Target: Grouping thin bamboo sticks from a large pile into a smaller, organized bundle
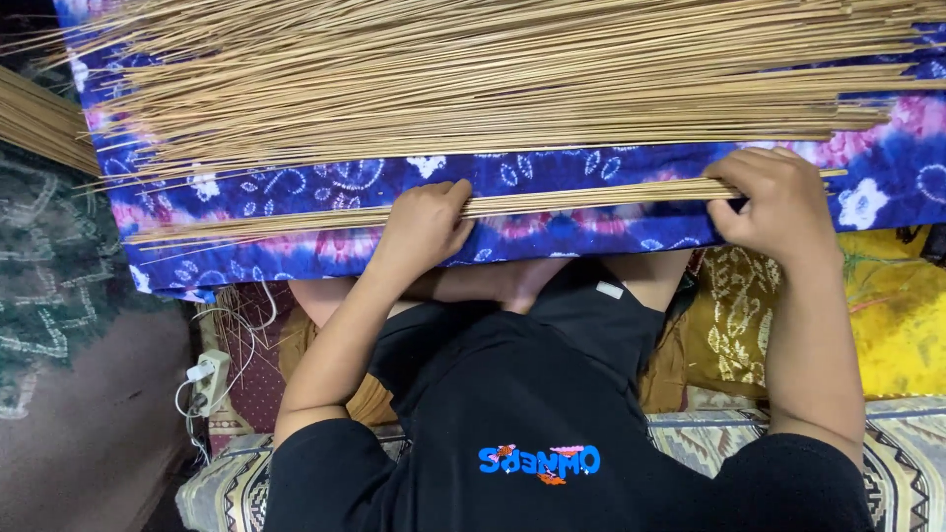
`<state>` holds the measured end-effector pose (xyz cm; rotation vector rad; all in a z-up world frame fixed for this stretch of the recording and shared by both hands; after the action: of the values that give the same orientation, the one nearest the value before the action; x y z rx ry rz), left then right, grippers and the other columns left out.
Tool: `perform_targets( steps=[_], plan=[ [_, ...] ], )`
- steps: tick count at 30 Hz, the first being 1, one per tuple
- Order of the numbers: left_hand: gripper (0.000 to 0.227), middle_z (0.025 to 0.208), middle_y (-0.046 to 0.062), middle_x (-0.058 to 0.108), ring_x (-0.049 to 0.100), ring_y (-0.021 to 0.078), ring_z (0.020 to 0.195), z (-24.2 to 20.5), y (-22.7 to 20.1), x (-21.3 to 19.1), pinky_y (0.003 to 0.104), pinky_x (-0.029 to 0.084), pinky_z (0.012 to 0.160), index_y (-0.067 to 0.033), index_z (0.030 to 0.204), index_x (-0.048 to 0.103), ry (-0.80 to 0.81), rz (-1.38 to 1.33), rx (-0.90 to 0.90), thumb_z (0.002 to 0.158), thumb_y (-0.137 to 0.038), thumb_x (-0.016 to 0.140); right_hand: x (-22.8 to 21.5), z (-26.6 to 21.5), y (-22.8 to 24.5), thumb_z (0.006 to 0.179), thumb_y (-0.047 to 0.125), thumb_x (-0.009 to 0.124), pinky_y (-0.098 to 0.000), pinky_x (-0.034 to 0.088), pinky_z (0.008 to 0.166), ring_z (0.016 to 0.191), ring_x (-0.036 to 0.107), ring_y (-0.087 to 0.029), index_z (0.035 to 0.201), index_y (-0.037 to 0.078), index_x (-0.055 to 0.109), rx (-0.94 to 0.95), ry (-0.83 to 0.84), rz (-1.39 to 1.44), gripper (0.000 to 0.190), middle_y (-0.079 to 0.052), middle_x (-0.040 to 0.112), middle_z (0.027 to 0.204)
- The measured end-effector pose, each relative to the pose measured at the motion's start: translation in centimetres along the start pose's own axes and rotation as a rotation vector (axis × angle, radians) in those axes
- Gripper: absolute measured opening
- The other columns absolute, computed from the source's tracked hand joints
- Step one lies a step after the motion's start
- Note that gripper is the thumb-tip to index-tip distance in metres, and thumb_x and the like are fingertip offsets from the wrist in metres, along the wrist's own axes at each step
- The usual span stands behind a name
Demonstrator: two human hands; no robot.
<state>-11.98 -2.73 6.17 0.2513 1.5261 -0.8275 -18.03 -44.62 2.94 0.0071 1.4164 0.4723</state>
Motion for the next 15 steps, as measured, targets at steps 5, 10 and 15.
perform_targets(
  steps=[5, 10, 15],
  plan=[
    [0.029, 0.077, 0.009, 0.062, 0.063, 0.0311, 0.064, -0.5, 0.1, -0.1, 0.041, 0.05, 0.064, -0.0046, 0.104, 0.061, -0.022, 0.022, -0.007, 0.08, -0.013, 0.075, -0.3, 0.8, 1.4, 0.079, 0.007, 0.068, -0.0345, 0.049, 0.07, 0.073, 0.063, -0.025, 0.107, 0.001, 0.079, 0.003, -0.023, 0.064, 0.03, -0.007, 0.077, 0.095],
    [0.027, 0.099, 0.01, 0.058, 0.061, 0.0298, 0.086, -0.4, 0.0, -0.1, 0.039, 0.044, 0.08, -0.0066, 0.108, 0.065, -0.093, 0.001, 0.046, 0.082, -0.007, 0.072, 0.7, 1.2, 1.5, 0.083, 0.007, 0.068, -0.035, 0.051, 0.071, 0.075, 0.062, -0.025, 0.111, 0.001, 0.077, -0.007, -0.019, 0.037, 0.031, -0.007, 0.07, 0.1],
    [0.02, 0.097, 0.008, 0.057, 0.057, 0.0247, 0.087, -0.5, 0.0, 0.0, 0.037, 0.048, 0.079, -0.0043, 0.114, 0.072, -0.171, -0.053, 0.094, 0.095, -0.008, 0.068, 0.7, 1.1, 1.4, 0.079, 0.002, 0.069, -0.0333, 0.052, 0.081, 0.094, 0.062, -0.023, 0.122, 0.008, 0.077, -0.084, -0.029, 0.006, 0.044, -0.006, 0.066, 0.103]
  ],
)
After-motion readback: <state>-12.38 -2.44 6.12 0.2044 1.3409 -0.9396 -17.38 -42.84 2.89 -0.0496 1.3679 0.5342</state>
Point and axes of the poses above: each hand's wrist, its own z-axis towards the middle knuckle, its own x-axis out of the palm, y = z × x, the point moved 1 cm from there along z, towards the middle knuckle
